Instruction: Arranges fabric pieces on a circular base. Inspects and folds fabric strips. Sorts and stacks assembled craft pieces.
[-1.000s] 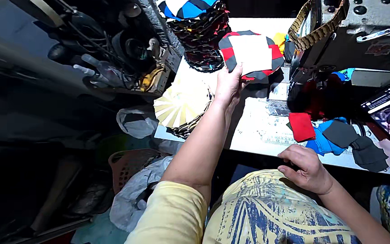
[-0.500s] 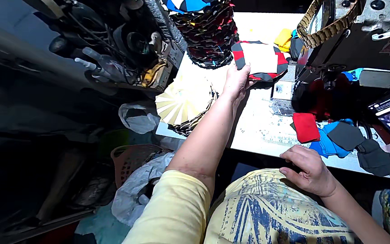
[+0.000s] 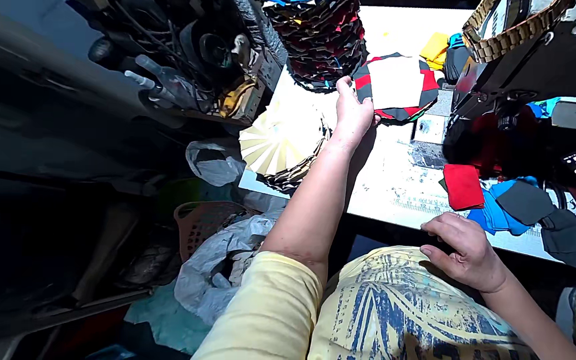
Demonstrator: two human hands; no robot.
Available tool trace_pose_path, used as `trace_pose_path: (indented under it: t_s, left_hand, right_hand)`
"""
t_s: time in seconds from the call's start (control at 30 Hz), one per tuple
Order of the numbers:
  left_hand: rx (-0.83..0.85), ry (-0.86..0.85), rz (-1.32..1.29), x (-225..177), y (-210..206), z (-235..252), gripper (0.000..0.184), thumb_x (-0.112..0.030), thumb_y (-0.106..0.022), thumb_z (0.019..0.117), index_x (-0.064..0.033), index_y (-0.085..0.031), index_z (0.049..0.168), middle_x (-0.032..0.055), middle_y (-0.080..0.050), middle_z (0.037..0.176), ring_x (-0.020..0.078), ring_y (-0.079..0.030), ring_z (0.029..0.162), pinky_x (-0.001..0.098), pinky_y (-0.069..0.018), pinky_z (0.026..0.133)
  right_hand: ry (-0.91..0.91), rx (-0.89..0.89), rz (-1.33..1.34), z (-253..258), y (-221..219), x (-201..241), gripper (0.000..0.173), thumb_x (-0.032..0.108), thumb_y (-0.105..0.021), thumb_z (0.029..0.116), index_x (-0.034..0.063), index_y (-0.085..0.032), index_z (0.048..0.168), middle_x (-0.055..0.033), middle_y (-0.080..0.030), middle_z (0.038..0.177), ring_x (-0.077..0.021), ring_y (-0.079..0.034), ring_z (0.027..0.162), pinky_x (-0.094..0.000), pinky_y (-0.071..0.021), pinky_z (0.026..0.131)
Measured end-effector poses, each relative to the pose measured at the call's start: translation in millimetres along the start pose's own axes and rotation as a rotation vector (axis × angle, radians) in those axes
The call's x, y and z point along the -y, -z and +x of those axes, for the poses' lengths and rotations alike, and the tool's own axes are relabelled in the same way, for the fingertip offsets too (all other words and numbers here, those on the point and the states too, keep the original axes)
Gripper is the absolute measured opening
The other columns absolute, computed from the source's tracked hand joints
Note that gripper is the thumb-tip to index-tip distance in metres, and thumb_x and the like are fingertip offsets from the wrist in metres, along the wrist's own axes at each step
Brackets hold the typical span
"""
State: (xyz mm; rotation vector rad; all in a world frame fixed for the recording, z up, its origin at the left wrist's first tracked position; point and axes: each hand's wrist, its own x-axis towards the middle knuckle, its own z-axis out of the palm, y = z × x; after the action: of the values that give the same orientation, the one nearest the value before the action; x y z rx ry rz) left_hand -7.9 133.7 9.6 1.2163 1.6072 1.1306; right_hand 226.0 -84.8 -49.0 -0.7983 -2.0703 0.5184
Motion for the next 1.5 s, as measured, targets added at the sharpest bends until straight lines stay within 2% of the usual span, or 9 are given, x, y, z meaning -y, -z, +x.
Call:
trace_pose_path:
  t_s: [0.13, 0.23, 0.33, 0.43, 0.53, 0.63, 0.77, 0.93, 1.5]
  left_hand:
    - [0.011, -0.058, 0.289, -4.1, 2.3, -0.5, 0.069, -0.005, -0.061, 0.0955, -0.0052, -0.026, 0.156, 0.023, -0.065, 0.12, 0.0296, -0.072, 0.096, 0.0467, -0.0611, 0.082]
    - [0.009, -0.089, 0.518, -11.9, 8.7, -9.1, 0.079, -0.013, -0.065, 0.0956, -0.0051, -0.02, 0.159, 0.0228, -0.065, 0.125, 0.034, -0.067, 0.113, 0.0503, -0.0544, 0.097]
    - [0.017, -0.154, 0.752, -27.8, 19.4, -34.2, 0.085, -0.028, -0.064, 0.0983, -0.0063, -0.014, 0.163, 0.0213, -0.069, 0.117, 0.0373, -0.069, 0.108, 0.0565, -0.0536, 0.095]
    - [0.006, -0.295, 0.858, -40.4, 42.0, -65.0, 0.065, -0.032, -0.061, 0.1014, -0.0104, -0.036, 0.157, 0.0177, -0.069, 0.108, 0.0359, -0.069, 0.096, 0.0577, -0.0539, 0.084]
    - [-0.019, -0.421, 0.909, -41.0, 75.9, -86.1, 0.035, -0.026, -0.059, 0.1026, -0.0087, -0.065, 0.132, 0.0162, -0.068, 0.111, 0.0335, -0.068, 0.098, 0.0554, -0.0538, 0.086]
    - [-0.063, -0.486, 0.951, -27.3, 113.8, -99.8, 0.021, -0.017, -0.063, 0.0993, -0.0079, -0.073, 0.116, 0.0144, -0.069, 0.113, 0.0329, -0.067, 0.104, 0.0538, -0.0537, 0.09]
    - [0.001, -0.471, 0.96, 1.7, 146.9, -112.0, 0.021, -0.02, -0.063, 0.1006, -0.0083, -0.074, 0.115, 0.0107, -0.07, 0.125, 0.0281, -0.068, 0.113, 0.0526, -0.0539, 0.096]
    - [0.038, -0.532, 0.894, 26.5, 156.3, -120.1, 0.03, -0.021, -0.066, 0.0992, -0.0065, -0.07, 0.125, 0.0162, -0.061, 0.141, 0.0298, -0.059, 0.131, 0.0494, -0.0495, 0.107]
    - [-0.066, -0.589, 0.86, 36.6, 153.0, -117.5, 0.034, -0.017, -0.061, 0.0983, -0.0059, -0.068, 0.13, 0.0141, -0.065, 0.135, 0.0279, -0.064, 0.123, 0.0478, -0.0539, 0.1]
  right_hand:
    - [-0.001, -0.003, 0.002, -0.5, -0.5, -0.5, 0.04, 0.038, -0.059, 0.103, 0.0012, -0.073, 0.105, -0.011, -0.069, 0.085, -0.0177, -0.064, 0.079, -0.0307, -0.054, 0.071]
    - [-0.001, -0.008, 0.006, -0.7, -1.2, -1.0, 0.039, 0.038, -0.06, 0.1025, 0.0012, -0.073, 0.105, -0.0111, -0.069, 0.086, -0.0175, -0.065, 0.08, -0.0306, -0.0548, 0.071]
    - [-0.013, -0.005, 0.006, -1.7, -0.2, -1.3, 0.039, 0.038, -0.06, 0.1026, 0.0013, -0.073, 0.105, -0.0107, -0.069, 0.087, -0.0171, -0.065, 0.08, -0.0307, -0.0549, 0.072]
    - [-0.009, 0.001, 0.016, 0.2, -0.9, -1.7, 0.037, 0.036, -0.06, 0.1023, 0.0019, -0.072, 0.105, -0.0103, -0.069, 0.088, -0.0162, -0.065, 0.08, -0.0301, -0.0551, 0.073]
    - [-0.008, -0.002, 0.02, 0.2, 0.1, -1.9, 0.037, 0.037, -0.059, 0.1024, 0.0023, -0.072, 0.105, -0.0103, -0.069, 0.088, -0.0157, -0.065, 0.081, -0.0294, -0.0545, 0.072]
    - [-0.001, -0.003, 0.014, 0.2, 0.2, -1.6, 0.037, 0.037, -0.059, 0.1023, 0.0022, -0.072, 0.106, -0.0105, -0.069, 0.088, -0.0151, -0.064, 0.08, -0.0284, -0.0535, 0.072]
    - [-0.004, -0.002, 0.01, 0.3, 0.5, -0.7, 0.037, 0.037, -0.058, 0.1026, 0.0022, -0.072, 0.106, -0.01, -0.069, 0.087, -0.0141, -0.063, 0.079, -0.0279, -0.0535, 0.07]
    - [-0.016, 0.006, 0.009, -0.5, 1.9, -0.8, 0.037, 0.037, -0.059, 0.1028, 0.0025, -0.071, 0.108, -0.0102, -0.069, 0.088, -0.014, -0.064, 0.079, -0.0282, -0.0539, 0.071]
    - [-0.031, -0.004, -0.005, 0.9, 2.2, 0.8, 0.037, 0.036, -0.058, 0.103, 0.0021, -0.071, 0.108, -0.0098, -0.068, 0.087, -0.0121, -0.062, 0.078, -0.0255, -0.0527, 0.07]
